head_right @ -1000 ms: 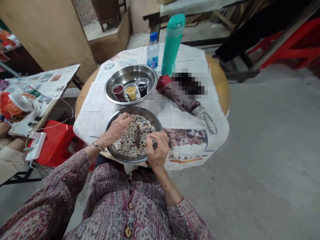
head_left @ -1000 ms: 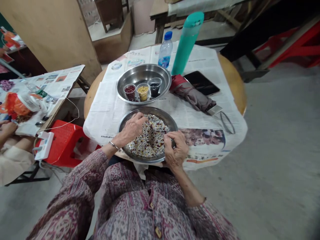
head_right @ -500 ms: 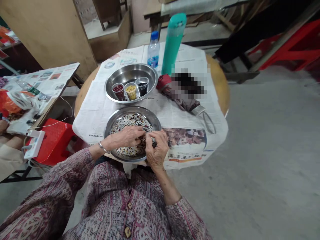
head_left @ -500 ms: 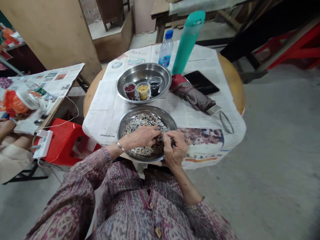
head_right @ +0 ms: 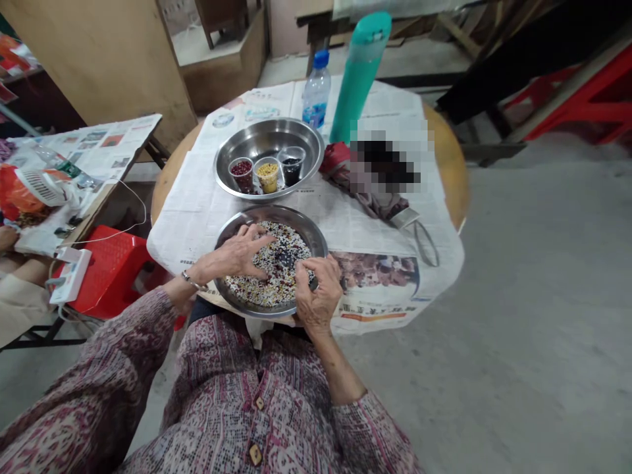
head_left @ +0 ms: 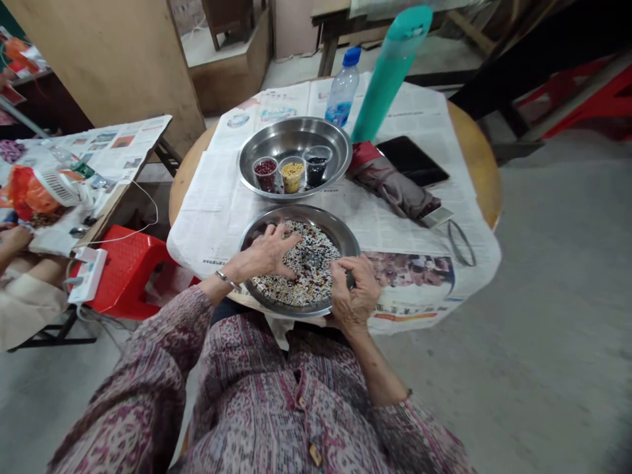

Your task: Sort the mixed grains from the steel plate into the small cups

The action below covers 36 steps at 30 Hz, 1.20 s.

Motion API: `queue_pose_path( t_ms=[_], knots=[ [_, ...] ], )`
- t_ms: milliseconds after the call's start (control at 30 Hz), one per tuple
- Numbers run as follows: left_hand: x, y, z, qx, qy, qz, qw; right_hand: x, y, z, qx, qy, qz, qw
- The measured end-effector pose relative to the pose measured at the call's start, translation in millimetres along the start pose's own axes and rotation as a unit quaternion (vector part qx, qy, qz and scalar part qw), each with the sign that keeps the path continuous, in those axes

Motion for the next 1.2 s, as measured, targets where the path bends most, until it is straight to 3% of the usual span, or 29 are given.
queue_pose_path(
  t_ms=[200,400,600,733,833,1067,1200],
  knots=[
    [-17.1,-7.3,-10.2,0.056,0.091,-0.101,0.989,1.0,-0.4,0.7,0.005,-0.001,0.006,1.0],
    [-26.9,34.1,-4.7,0.062,0.108,-0.118,0.985,0.6,-0.7,1.1,0.002,-0.002,0.013,1.0],
    [-13.6,62.9,-15.4,0.081,0.09,-0.135,0.983,1.4,-1.2,0.9,0.006,0.003,0.005,1.0],
    [-5.0,56.4,-32.9,0.084,0.098,-0.125,0.984,1.5,-1.0,0.9,0.01,0.004,0.0,1.0],
    [-5.1,45.6,-36.8,0.052,0.075,-0.094,0.991,1.1,-0.9,0.8,0.007,0.001,0.004,1.0],
    [-7.2,21.4,-10.0,-0.081,0.009,-0.025,0.996,2.0,-1.9,1.2,0.014,0.01,-0.01,1.0],
    [-5.5,7.7,-7.9,-0.016,0.009,-0.043,0.999,1.5,-1.6,1.2,0.014,0.01,-0.011,1.0]
  ],
)
Point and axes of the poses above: each hand's wrist, its own y-axis away from the middle knuckle, its own z-axis out of the back of the hand, x = y × z, the point moved 2 cm from there along -y, towards the middle knuckle, and after that the axes turned 11 degrees about y, right-handed, at the moved point
